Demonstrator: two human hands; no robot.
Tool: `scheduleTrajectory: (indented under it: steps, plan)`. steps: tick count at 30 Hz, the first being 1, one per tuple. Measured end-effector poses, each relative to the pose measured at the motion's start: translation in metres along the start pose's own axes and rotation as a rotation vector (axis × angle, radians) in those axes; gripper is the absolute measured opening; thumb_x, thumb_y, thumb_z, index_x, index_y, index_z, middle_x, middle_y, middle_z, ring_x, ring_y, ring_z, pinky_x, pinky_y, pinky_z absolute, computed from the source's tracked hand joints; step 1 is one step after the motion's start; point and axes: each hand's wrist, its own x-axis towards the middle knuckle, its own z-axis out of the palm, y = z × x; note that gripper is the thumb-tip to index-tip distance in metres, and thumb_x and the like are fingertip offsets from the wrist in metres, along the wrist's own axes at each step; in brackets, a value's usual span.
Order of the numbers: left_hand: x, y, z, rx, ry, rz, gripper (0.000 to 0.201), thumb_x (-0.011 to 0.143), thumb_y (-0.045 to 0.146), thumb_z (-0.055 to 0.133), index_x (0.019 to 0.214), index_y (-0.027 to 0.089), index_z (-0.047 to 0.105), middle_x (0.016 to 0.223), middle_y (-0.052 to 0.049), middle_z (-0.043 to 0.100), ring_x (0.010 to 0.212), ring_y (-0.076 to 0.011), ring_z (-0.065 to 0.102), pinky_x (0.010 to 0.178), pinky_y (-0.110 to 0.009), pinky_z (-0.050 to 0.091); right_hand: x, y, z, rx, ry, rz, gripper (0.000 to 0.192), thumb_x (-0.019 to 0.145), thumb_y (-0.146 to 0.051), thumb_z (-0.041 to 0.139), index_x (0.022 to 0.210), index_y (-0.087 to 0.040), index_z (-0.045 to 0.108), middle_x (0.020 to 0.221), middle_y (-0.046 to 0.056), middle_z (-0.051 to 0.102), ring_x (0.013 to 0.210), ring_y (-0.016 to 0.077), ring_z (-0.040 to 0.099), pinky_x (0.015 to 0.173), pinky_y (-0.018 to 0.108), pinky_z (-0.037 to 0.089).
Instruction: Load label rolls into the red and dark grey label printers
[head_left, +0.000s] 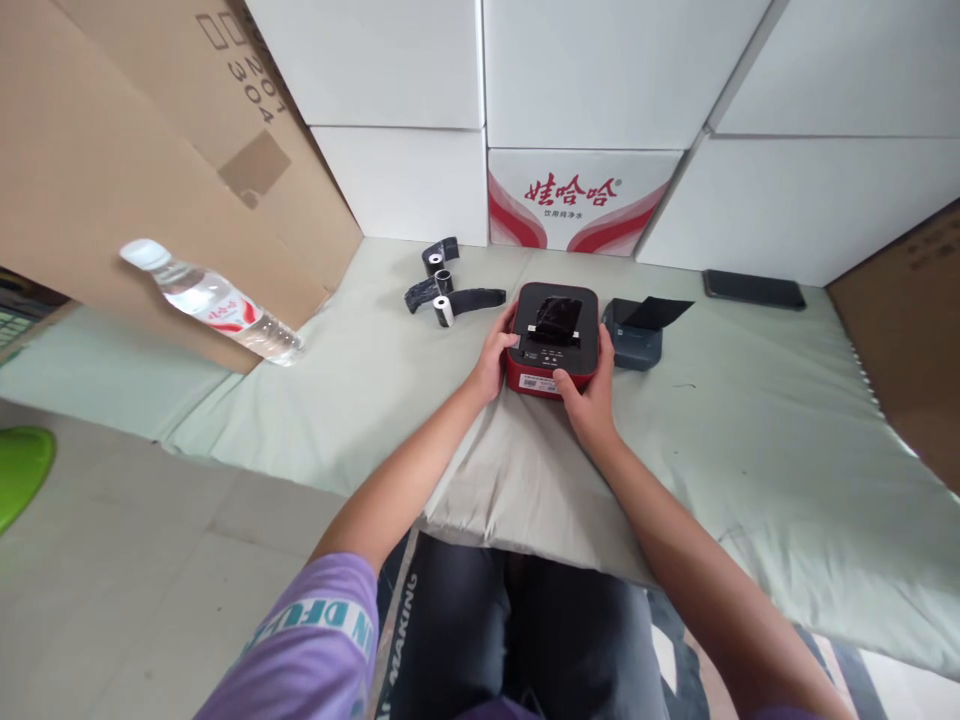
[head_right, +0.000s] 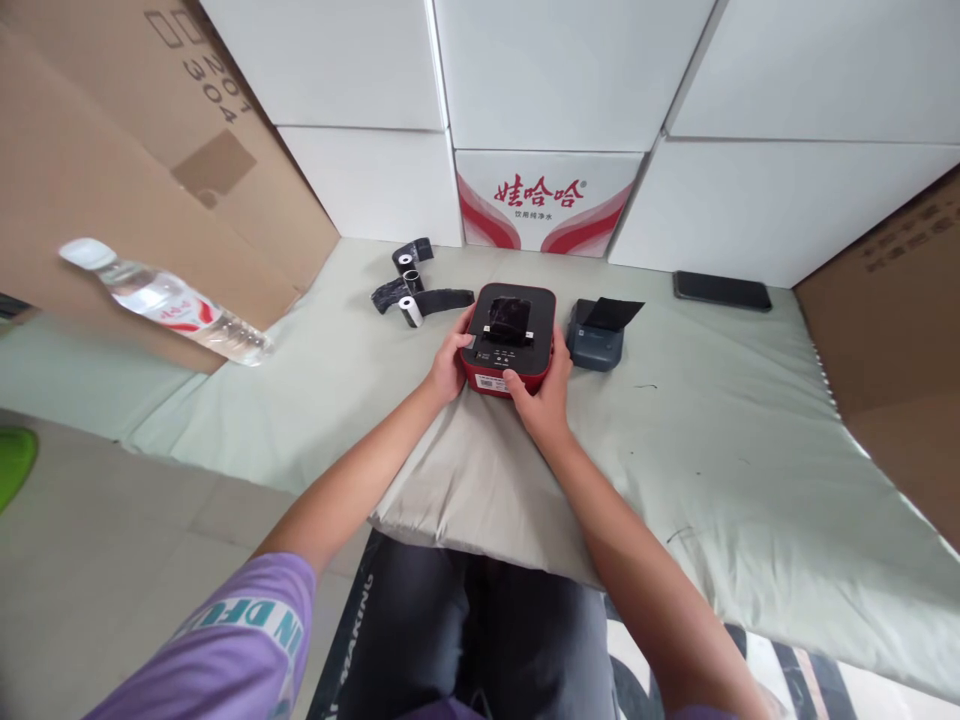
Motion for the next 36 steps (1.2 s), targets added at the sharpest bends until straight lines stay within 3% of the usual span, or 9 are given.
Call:
scheduleTrajectory:
  steps: [18, 24, 36]
  plan:
    - [0.006, 0.0, -0.005, 0.074, -0.024, -0.033, 0.077, 0.071, 0.034, 0.067, 0.148, 0.027, 0.066, 0.162, -0.002, 0.065, 0.163, -0.0356, 0.047, 0.136, -0.049, 0.036, 0.002, -0.002, 0.001, -0.015, 0.014, -0.023, 0.099, 0.089, -0.071, 0.071, 0.169, -0.031, 0.03, 0.171, 0.017, 0.042, 0.162, 0.0417, 0.039, 0.133, 0.072, 0.032]
    - [0.007, -0.005, -0.009, 0.071, -0.046, -0.005, 0.076, 0.074, 0.037, 0.071, 0.149, 0.027, 0.063, 0.167, -0.005, 0.06, 0.167, -0.0362, 0.04, 0.138, -0.049, 0.029, 0.004, -0.002, -0.002, -0.001, 0.005, -0.032, 0.092, 0.088, -0.068, 0.074, 0.164, -0.028, 0.04, 0.166, 0.016, 0.048, 0.156, 0.0412, 0.046, 0.131, 0.071, 0.035]
    - [0.008, -0.005, -0.011, 0.069, -0.06, 0.016, 0.072, 0.075, 0.037, 0.071, 0.146, 0.028, 0.066, 0.17, -0.004, 0.057, 0.167, -0.035, 0.04, 0.138, -0.047, 0.029, 0.006, -0.002, -0.002, -0.035, 0.024, -0.057, 0.086, 0.087, -0.07, 0.073, 0.158, -0.029, 0.046, 0.16, 0.016, 0.054, 0.152, 0.041, 0.049, 0.13, 0.072, 0.037]
